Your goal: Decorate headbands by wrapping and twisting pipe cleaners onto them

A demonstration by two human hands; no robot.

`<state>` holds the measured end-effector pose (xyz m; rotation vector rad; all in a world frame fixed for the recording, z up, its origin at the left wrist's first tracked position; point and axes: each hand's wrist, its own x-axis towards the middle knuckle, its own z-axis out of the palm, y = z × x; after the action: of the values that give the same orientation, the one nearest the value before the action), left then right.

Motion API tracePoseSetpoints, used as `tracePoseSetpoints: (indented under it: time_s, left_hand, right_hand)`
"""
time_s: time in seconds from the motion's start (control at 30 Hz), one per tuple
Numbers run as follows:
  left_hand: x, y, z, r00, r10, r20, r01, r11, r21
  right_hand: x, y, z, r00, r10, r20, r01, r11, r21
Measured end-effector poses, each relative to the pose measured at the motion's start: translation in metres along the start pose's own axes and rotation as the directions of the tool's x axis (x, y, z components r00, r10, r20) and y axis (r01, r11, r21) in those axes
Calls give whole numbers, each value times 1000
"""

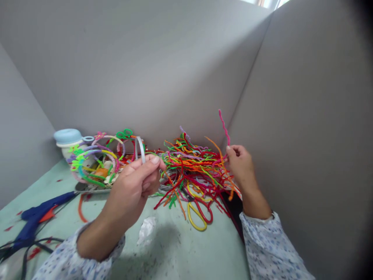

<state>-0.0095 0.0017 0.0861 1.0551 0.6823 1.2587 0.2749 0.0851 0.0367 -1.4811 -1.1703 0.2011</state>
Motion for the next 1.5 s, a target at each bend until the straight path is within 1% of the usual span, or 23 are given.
tracePoseSetpoints:
  time_s: [0.13,0.2,0.3,0.37,0.4,0.43,0.47,0.5,0.57,0.63,0.7,0.77,0.8,0.9,0.97,1.03,1.1,1.2,1.27,1.3,1.37,1.43,1.5]
  left_hand:
    - [0,0,-1,1000,-10,-1,10,1000,6]
    - [1,1,-1,1000,-6,0,6,1000,6]
    - [1,0,-1,1000,-8,10,8,1000,8]
    - [0,-3,2,1000,-19,18,19,1000,15]
    - [-1,-6,4,999,-27,22,26,999,25]
    - [-2,-9,7,999,-33,27,32,999,36]
    - [-3,-13,9,998,-57,41,55,997,51]
    - [-4,-17,12,996,-67,52,63,996,69]
    - [-7,-26,17,997,-44,69,34,990,135]
    - [-10,-33,22,996,-33,81,15,978,210]
    - [-15,-39,26,994,-23,110,-6,965,263]
    - [-18,-44,29,986,-36,160,-10,961,277]
    - [-20,-46,31,987,-49,152,4,959,285]
    - [-21,-53,31,993,-32,112,-5,949,314]
    - [-20,-57,30,993,-9,119,-31,944,329]
    - [-20,-61,27,994,16,105,-51,940,338]
    - [-21,-63,22,997,35,72,-58,934,352]
    - [-26,-66,14,997,-4,72,-19,950,312]
    - [-33,-68,6,994,-18,111,-12,965,262]
    - [-37,-69,2,993,-13,118,-16,970,244]
    - [-45,-74,-6,993,-9,116,-15,979,205]
    - [-54,-81,-13,991,-36,129,15,987,160]
    - [-61,-90,-19,986,-43,161,22,991,129]
  right_hand:
    - [2,0,-2,990,-71,-121,65,996,-54]
    - [1,-4,-4,978,-115,-172,111,993,-38]
    - [-3,-18,-8,946,-158,-284,187,979,78]
    - [-7,-29,-13,941,-142,-309,211,956,205]
    - [-9,-35,-16,954,-108,-281,196,932,307]
    - [-12,-41,-18,974,-73,-213,158,895,417]
    - [-15,-47,-20,993,-36,-112,89,852,516]
    - [-18,-52,-22,1000,1,0,-1,804,595]
    - [-27,-62,-22,982,31,185,-150,726,671]
    - [-37,-72,-19,950,11,312,-239,669,704]
    - [-47,-81,-14,921,-1,389,-296,645,705]
    - [-55,-88,-11,901,-7,434,-329,643,691]
    - [-57,-90,-10,896,-4,444,-336,646,685]
    - [-56,-88,-10,917,8,400,-309,650,695]
    - [-52,-83,-9,935,14,355,-277,653,705]
    - [-48,-79,-7,936,9,352,-273,651,708]
    - [-49,-77,-2,930,30,366,-305,615,727]
    - [-63,-80,7,916,23,401,-340,573,746]
    - [-83,-82,13,883,1,469,-380,587,715]
    - [-95,-82,15,853,-4,522,-416,600,684]
    - [-122,-79,19,774,-16,634,-482,635,604]
    - [-149,-73,21,736,-63,674,-447,702,555]
    - [-171,-67,22,722,-122,681,-333,801,497]
